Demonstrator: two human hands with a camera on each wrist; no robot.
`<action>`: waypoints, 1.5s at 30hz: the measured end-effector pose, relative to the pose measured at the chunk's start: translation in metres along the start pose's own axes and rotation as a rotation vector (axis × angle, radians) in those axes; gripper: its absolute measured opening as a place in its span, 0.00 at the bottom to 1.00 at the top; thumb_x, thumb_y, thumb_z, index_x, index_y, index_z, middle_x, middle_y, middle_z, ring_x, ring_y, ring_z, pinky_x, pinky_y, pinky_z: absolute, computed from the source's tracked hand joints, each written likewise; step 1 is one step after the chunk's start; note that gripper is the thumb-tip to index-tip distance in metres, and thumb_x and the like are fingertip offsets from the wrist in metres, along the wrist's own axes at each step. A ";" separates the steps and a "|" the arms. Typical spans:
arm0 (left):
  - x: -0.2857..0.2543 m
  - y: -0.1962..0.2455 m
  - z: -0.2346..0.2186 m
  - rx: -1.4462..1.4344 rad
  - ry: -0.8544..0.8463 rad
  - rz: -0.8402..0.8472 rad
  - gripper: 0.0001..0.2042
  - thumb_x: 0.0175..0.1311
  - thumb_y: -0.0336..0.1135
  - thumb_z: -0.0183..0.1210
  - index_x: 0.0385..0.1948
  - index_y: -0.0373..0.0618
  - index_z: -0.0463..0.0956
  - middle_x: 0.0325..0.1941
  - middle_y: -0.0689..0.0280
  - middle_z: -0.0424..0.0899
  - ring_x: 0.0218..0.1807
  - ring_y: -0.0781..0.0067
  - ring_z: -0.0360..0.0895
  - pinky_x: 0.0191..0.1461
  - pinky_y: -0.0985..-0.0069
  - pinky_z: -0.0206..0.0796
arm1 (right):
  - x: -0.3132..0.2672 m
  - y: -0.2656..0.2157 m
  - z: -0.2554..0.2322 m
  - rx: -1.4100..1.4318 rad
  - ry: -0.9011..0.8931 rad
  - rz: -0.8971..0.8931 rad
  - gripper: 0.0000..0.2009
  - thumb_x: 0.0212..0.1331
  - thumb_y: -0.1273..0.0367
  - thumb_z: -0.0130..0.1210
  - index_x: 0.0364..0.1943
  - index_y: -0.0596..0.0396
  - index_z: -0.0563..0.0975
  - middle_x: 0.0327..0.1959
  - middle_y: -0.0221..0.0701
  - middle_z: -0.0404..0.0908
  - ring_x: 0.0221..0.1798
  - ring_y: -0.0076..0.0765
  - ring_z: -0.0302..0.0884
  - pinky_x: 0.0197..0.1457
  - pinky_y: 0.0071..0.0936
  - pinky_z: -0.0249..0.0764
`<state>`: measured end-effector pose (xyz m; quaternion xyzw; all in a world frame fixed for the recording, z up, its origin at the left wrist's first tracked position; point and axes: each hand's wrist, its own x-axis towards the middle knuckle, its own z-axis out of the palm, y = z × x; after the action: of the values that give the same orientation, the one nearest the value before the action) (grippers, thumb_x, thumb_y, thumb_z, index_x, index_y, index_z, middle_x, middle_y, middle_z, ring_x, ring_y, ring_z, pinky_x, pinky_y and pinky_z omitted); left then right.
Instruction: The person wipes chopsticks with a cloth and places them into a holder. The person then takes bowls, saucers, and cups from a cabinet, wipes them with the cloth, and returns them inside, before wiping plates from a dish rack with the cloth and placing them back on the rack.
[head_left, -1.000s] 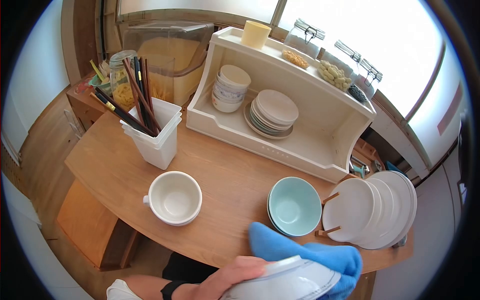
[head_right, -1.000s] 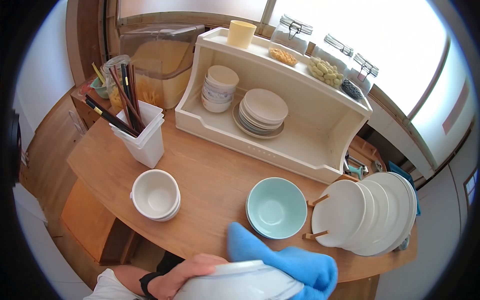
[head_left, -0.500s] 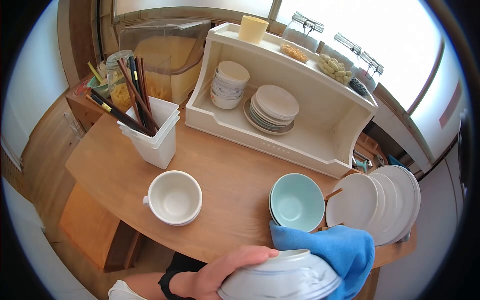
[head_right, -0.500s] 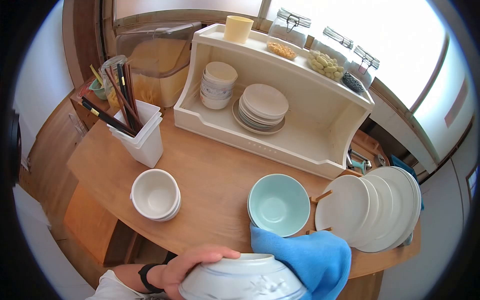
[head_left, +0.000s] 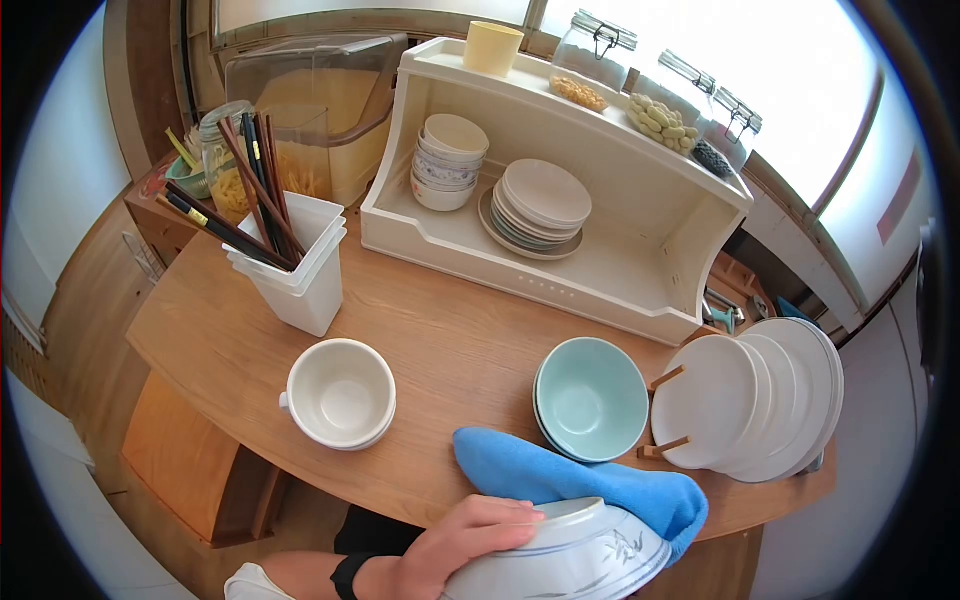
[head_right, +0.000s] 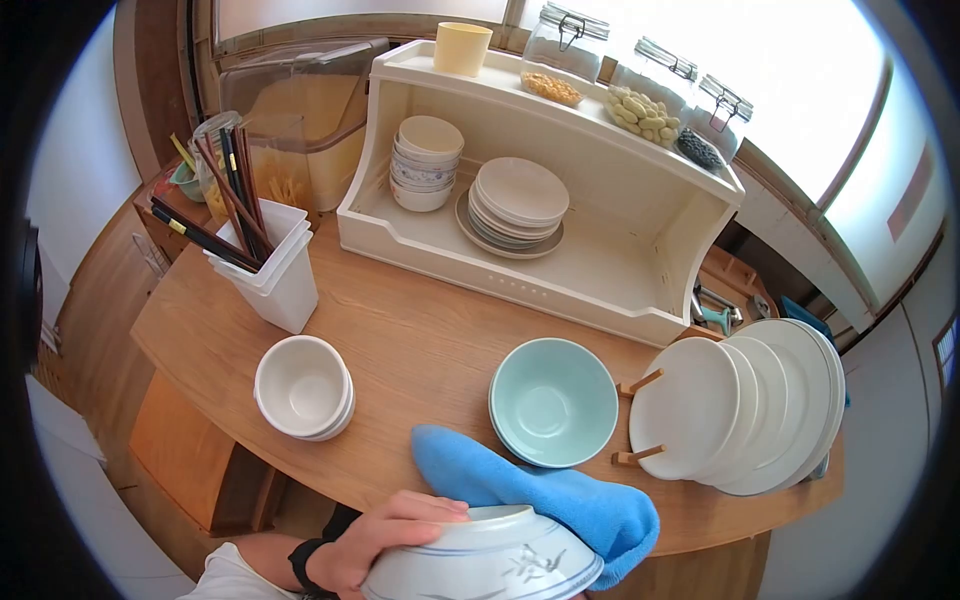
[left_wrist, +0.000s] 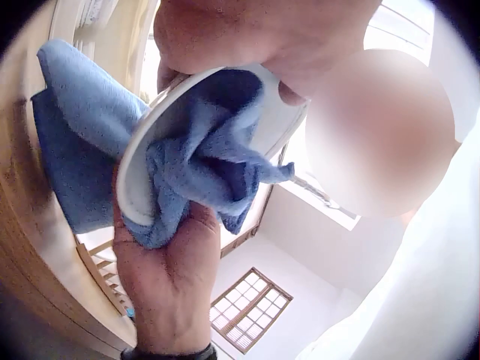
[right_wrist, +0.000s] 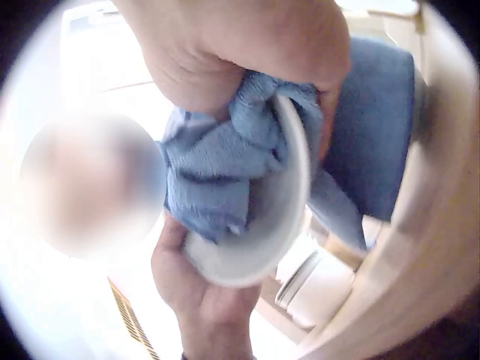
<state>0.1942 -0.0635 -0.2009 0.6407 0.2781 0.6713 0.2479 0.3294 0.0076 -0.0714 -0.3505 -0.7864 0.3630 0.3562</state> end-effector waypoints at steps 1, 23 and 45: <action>-0.001 -0.002 0.003 -0.050 0.063 0.030 0.32 0.69 0.53 0.45 0.61 0.29 0.61 0.56 0.38 0.71 0.58 0.46 0.72 0.64 0.59 0.60 | 0.000 0.001 0.000 -0.002 -0.007 -0.003 0.13 0.51 0.62 0.66 0.38 0.54 0.84 0.29 0.29 0.85 0.25 0.26 0.79 0.36 0.27 0.74; -0.013 -0.004 0.008 -0.258 0.120 0.085 0.34 0.65 0.48 0.58 0.66 0.40 0.54 0.64 0.41 0.62 0.64 0.44 0.65 0.66 0.52 0.56 | -0.026 0.065 0.003 -0.032 -0.111 0.011 0.14 0.54 0.64 0.64 0.41 0.55 0.82 0.32 0.31 0.85 0.28 0.28 0.80 0.39 0.27 0.75; 0.044 0.008 -0.012 0.478 -0.174 -0.151 0.21 0.69 0.33 0.49 0.60 0.30 0.65 0.46 0.48 0.80 0.44 0.52 0.79 0.48 0.69 0.72 | -0.086 0.138 -0.027 0.019 -0.087 -0.012 0.15 0.56 0.65 0.63 0.45 0.56 0.81 0.35 0.32 0.85 0.31 0.30 0.81 0.42 0.28 0.76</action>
<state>0.1800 -0.0398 -0.1638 0.7137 0.4535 0.5087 0.1618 0.4344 0.0145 -0.1978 -0.3264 -0.7997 0.3833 0.3273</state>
